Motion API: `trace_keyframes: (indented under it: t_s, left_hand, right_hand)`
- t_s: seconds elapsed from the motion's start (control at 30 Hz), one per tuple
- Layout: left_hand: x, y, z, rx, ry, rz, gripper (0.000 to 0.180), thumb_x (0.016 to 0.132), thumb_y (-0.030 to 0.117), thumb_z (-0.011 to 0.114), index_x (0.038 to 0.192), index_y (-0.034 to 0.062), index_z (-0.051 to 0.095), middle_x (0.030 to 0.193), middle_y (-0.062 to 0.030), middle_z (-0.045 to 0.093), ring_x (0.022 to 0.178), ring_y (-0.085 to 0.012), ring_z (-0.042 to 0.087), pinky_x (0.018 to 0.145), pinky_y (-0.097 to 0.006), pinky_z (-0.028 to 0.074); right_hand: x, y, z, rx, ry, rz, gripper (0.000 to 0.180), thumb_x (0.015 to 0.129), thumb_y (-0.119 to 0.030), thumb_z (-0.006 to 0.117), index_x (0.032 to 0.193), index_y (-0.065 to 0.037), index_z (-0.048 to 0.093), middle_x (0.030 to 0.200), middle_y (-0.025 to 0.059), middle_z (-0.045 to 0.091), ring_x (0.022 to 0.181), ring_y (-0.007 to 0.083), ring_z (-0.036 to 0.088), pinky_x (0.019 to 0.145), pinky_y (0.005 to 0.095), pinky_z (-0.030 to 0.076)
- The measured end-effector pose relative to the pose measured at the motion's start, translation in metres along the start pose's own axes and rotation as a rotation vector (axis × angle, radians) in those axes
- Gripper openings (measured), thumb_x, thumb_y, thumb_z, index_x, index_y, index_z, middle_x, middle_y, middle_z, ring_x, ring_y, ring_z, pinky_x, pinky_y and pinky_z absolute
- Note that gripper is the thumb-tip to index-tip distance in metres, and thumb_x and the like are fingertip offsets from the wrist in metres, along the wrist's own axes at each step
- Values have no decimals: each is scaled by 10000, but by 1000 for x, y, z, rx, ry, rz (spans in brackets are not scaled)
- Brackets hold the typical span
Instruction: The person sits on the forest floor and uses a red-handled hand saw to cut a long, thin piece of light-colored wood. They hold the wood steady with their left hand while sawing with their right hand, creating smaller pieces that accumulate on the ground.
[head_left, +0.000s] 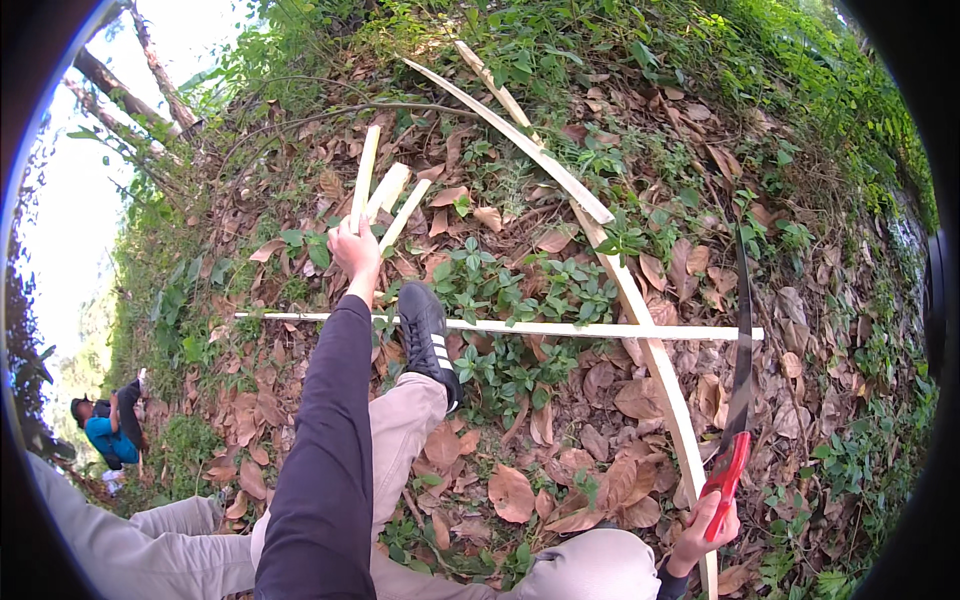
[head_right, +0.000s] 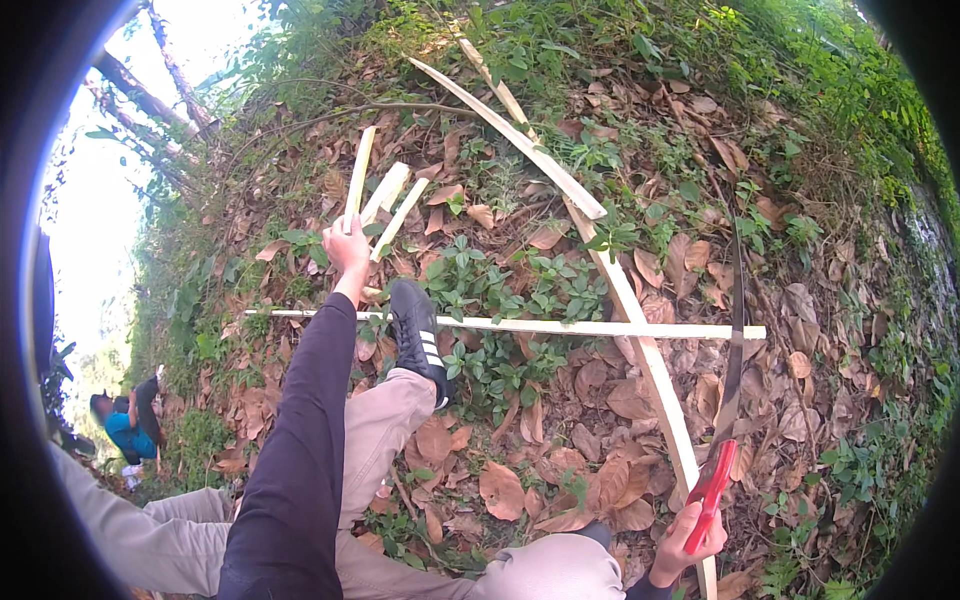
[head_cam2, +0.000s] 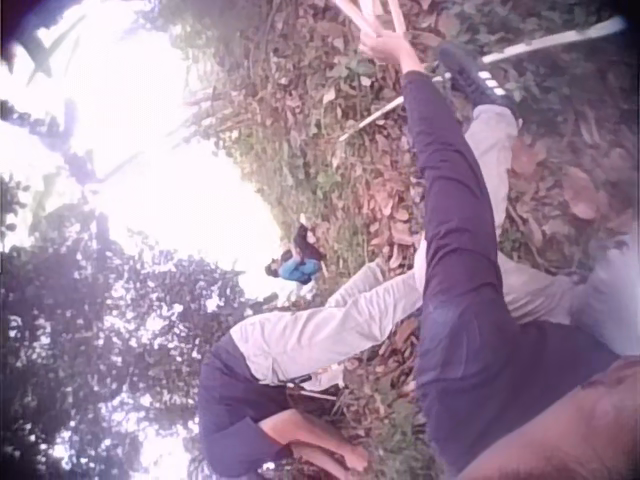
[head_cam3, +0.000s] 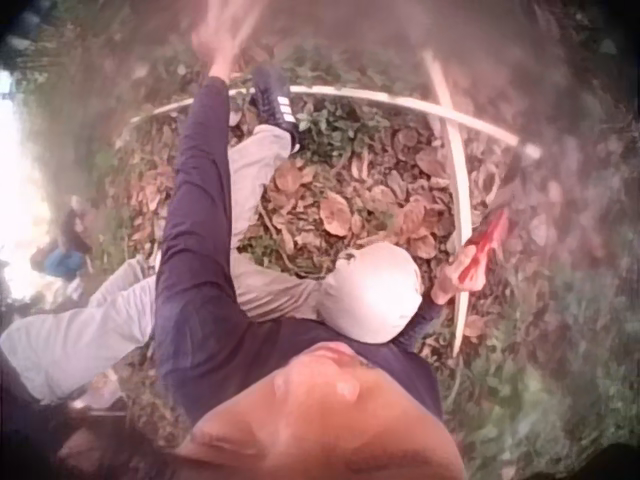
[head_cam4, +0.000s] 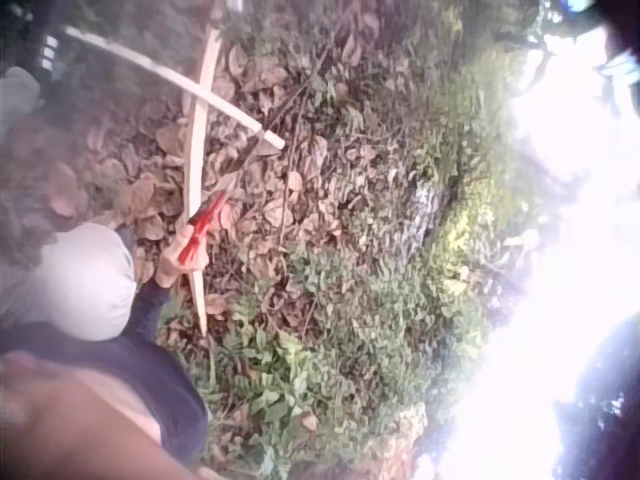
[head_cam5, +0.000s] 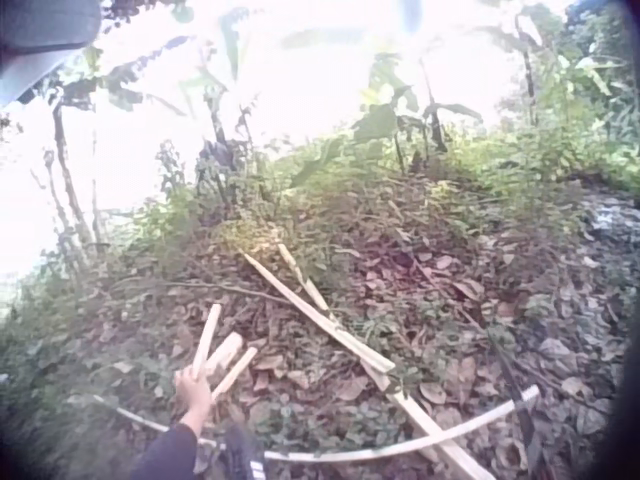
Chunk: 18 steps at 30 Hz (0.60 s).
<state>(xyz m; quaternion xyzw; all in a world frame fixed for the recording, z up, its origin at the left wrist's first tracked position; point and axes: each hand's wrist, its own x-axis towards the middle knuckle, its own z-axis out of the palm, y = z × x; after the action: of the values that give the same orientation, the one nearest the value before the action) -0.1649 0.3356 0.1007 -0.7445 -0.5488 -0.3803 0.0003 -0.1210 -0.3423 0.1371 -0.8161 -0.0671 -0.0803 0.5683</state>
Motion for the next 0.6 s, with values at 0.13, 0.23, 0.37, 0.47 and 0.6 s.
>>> trace_keyframes:
  t_s: [0.13, 0.23, 0.37, 0.47, 0.6]
  left_hand:
    - [20, -46, 5, 228, -317, -187, 866, 821, 444, 743, 1455, 4, 349, 1365, -262, 425, 1191, -414, 534, 1018, -477, 432]
    - [11, -28, 12, 136, -335, -19, 871, 836, 428, 731, 1471, 20, 297, 1371, -262, 436, 1213, -431, 524, 1009, -489, 444]
    - [-65, 84, 7, -111, -570, 713, 270, 954, 331, 608, 1028, 71, 622, 948, -101, 624, 927, -299, 611, 821, -459, 476]
    - [-163, 166, -1, -253, -713, 1128, 292, 949, 355, 615, 869, 74, 604, 842, -97, 590, 830, -282, 610, 738, -421, 487]
    - [-269, 211, 7, -397, -898, 1133, 310, 988, 364, 537, 923, 64, 580, 890, -116, 574, 859, -308, 636, 719, -419, 529]
  right_hand:
    - [-3, 6, 0, -66, 25, 93, 334, 907, -271, 640, 737, 10, 579, 501, 27, 474, 434, 118, 488, 454, 285, 341]
    - [0, 14, -2, 77, -23, -87, 452, 846, -423, 669, 735, 6, 580, 548, 36, 499, 468, 145, 508, 471, 287, 344]
    - [-1, 15, 6, 642, -122, 105, 505, 827, -459, 684, 635, -51, 456, 550, 23, 442, 468, 117, 419, 459, 245, 304]
    - [-1, 15, 10, 278, -118, 6, 320, 803, -47, 710, 619, -49, 449, 541, 16, 462, 468, 116, 430, 483, 269, 348]
    - [-7, 21, 30, 154, -154, 74, 322, 786, 23, 724, 614, -51, 461, 517, 12, 443, 434, 106, 422, 466, 280, 346]
